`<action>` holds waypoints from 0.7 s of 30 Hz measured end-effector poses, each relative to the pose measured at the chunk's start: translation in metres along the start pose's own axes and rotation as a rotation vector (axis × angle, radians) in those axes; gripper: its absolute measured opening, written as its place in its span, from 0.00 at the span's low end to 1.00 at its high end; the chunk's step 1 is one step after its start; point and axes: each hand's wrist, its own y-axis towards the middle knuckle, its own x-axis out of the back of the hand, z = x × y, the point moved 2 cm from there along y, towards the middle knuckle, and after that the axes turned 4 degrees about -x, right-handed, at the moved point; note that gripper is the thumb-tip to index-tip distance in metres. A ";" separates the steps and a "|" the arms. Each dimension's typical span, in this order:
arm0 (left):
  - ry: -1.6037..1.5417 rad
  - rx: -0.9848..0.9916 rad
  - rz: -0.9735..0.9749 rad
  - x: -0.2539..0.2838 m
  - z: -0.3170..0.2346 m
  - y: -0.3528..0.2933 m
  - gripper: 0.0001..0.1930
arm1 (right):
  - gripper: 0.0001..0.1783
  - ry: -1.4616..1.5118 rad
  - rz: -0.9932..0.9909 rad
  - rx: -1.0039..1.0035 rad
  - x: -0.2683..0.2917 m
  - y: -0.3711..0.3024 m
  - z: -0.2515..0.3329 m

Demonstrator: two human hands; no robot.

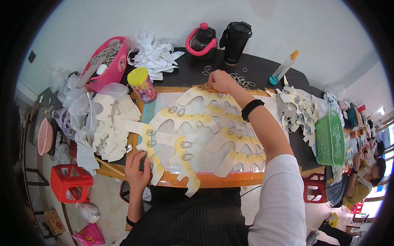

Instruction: Placing metal rings or buckles onto pre-cut shoe upper components on a workbench.

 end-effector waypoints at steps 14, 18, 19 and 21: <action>-0.026 0.001 -0.004 -0.001 0.001 0.001 0.11 | 0.07 0.488 -0.105 0.081 0.036 -0.017 0.008; -0.023 0.013 0.000 0.000 0.000 0.001 0.11 | 0.08 0.475 -0.225 -0.023 0.046 -0.018 0.010; -0.022 0.010 -0.003 0.000 0.000 0.000 0.11 | 0.09 0.650 -0.163 -0.052 0.048 -0.018 0.011; -0.021 0.004 -0.010 0.000 0.001 -0.001 0.11 | 0.09 0.996 -0.031 -0.110 0.049 -0.019 0.011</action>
